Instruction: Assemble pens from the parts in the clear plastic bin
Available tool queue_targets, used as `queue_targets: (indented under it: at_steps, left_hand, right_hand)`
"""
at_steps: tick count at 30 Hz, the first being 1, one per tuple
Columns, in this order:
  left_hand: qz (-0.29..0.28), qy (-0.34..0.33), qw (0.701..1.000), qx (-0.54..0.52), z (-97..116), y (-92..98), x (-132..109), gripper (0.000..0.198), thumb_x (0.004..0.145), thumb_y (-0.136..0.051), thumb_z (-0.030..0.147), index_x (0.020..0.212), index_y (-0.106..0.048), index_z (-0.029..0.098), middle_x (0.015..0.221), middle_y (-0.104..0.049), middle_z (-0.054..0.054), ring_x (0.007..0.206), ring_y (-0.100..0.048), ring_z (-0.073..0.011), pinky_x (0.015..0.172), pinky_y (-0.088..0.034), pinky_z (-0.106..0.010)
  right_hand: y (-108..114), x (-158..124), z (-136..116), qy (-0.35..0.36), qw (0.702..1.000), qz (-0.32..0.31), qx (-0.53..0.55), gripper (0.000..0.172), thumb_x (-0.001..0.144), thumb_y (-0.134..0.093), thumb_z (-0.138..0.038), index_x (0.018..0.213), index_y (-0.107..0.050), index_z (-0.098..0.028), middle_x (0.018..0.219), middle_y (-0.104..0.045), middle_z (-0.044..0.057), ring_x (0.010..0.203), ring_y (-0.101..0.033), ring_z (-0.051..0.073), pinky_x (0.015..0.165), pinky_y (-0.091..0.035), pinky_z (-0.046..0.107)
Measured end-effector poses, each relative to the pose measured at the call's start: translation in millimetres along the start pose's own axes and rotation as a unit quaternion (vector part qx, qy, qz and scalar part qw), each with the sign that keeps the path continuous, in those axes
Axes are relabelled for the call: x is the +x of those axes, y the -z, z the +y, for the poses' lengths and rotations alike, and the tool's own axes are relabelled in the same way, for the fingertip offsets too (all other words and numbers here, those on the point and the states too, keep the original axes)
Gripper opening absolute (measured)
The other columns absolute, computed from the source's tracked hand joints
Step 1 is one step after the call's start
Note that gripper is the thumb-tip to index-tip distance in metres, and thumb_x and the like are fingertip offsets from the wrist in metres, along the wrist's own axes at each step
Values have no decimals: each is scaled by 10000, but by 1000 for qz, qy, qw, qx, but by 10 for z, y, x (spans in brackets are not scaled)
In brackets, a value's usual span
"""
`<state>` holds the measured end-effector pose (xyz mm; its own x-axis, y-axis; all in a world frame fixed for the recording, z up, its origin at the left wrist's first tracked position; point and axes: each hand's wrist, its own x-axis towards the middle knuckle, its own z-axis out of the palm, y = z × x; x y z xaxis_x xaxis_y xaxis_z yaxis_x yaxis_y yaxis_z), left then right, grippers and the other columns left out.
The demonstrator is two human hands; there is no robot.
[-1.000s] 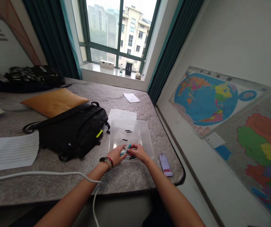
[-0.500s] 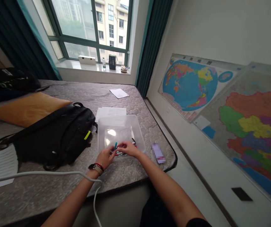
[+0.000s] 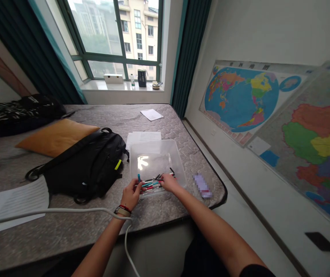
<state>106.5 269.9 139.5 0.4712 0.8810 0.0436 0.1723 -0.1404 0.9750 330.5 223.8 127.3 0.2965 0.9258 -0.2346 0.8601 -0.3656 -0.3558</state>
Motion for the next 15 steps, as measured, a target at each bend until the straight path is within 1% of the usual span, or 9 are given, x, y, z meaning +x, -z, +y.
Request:
queue_targets:
  at_steps: [3, 7, 11, 15]
  left_hand:
    - [-14, 10, 1000, -23, -7, 16, 4, 442, 854, -557, 599, 993, -587, 180, 969, -745, -85, 792, -742, -216, 664, -614, -336]
    - [-34, 10, 999, -29, -8, 40, -11, 417, 862, -560, 575, 1008, -589, 186, 982, -749, -89, 821, -739, -221, 691, -609, -345]
    - [-49, -6, 999, -8, 13, 61, -41, 384, 895, -520, 551, 1008, -592, 192, 981, -750, -81, 826, -733, -214, 716, -597, -344]
    - [-53, -16, 998, 38, 52, 63, -99, 332, 922, -480, 520, 982, -591, 213, 932, -753, -62, 798, -732, -207, 709, -584, -328]
  right_hand:
    - [-12, 80, 8, 14, 999, -28, -29, 254, 811, -643, -226, 1053, -713, -197, 1121, -700, 123, 1011, -651, 251, 818, -461, 294]
    - [-51, 217, -43, 41, 996, -52, -62, 232, 803, -656, -202, 1025, -724, -198, 1114, -699, 130, 1021, -653, 258, 827, -462, 300]
    - [-84, 338, -90, 43, 994, -55, -88, 234, 787, -674, -179, 1016, -723, -180, 1103, -695, 146, 1012, -657, 264, 820, -466, 303]
    - [-114, 368, -80, 45, 992, -47, -105, 271, 783, -677, -162, 1053, -704, -175, 1126, -676, 144, 1039, -647, 257, 826, -465, 295]
